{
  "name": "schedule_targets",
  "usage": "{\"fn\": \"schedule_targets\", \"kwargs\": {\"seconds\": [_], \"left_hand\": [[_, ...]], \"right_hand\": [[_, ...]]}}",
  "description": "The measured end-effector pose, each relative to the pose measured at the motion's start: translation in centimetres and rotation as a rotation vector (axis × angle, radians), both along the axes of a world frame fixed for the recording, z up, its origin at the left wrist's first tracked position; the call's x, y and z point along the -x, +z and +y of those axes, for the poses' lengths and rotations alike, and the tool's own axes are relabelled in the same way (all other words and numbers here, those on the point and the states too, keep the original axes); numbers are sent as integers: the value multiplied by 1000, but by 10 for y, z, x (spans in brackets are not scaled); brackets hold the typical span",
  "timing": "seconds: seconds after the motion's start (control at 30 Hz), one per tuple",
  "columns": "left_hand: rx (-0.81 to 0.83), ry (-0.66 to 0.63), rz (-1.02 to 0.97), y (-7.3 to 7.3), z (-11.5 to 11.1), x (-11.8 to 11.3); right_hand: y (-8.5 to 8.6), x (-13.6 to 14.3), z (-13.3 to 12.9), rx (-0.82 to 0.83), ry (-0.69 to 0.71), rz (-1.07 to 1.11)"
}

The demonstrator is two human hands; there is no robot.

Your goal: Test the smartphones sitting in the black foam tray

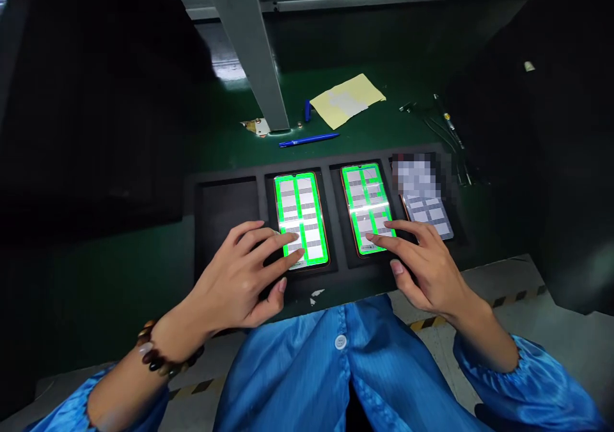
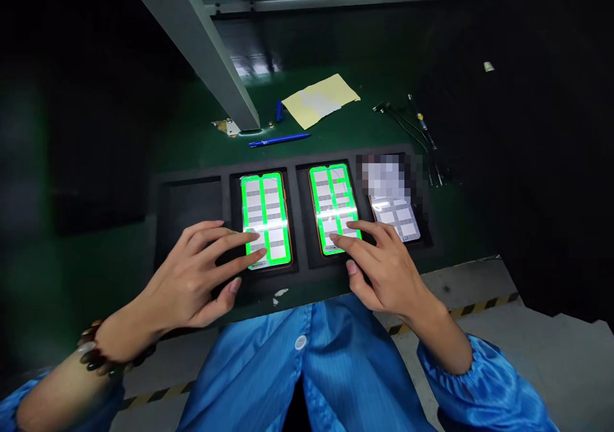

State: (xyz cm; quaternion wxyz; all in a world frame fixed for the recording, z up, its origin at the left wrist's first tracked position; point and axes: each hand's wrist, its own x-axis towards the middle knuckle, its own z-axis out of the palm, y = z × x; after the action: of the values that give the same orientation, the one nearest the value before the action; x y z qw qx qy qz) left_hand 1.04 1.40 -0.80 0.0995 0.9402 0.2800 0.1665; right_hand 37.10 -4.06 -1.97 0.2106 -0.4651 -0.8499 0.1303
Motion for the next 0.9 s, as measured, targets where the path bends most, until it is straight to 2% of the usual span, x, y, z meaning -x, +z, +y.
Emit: {"fn": "schedule_targets", "kwargs": {"seconds": [0.13, 0.23, 0.43, 0.53, 0.6, 0.7, 0.9], "left_hand": [[-16, 68, 14, 1, 0, 15], [-38, 65, 20, 3, 0, 17], [-51, -18, 15, 5, 10, -16], [-53, -49, 31, 5, 14, -30], [-55, -54, 42, 5, 14, -31], [-58, -21, 51, 4, 13, -19], [-63, 122, 119, 5, 6, 17]], "right_hand": [[0, 7, 4, 24, 32, 5], [0, 0, 3, 21, -7, 3], [1, -26, -7, -3, -135, -16], [1, -26, -11, -7, -158, -21], [0, -21, -10, -17, -154, -11], [-1, -8, -4, -17, -115, 8], [2, 23, 16, 58, -42, 21]]}}
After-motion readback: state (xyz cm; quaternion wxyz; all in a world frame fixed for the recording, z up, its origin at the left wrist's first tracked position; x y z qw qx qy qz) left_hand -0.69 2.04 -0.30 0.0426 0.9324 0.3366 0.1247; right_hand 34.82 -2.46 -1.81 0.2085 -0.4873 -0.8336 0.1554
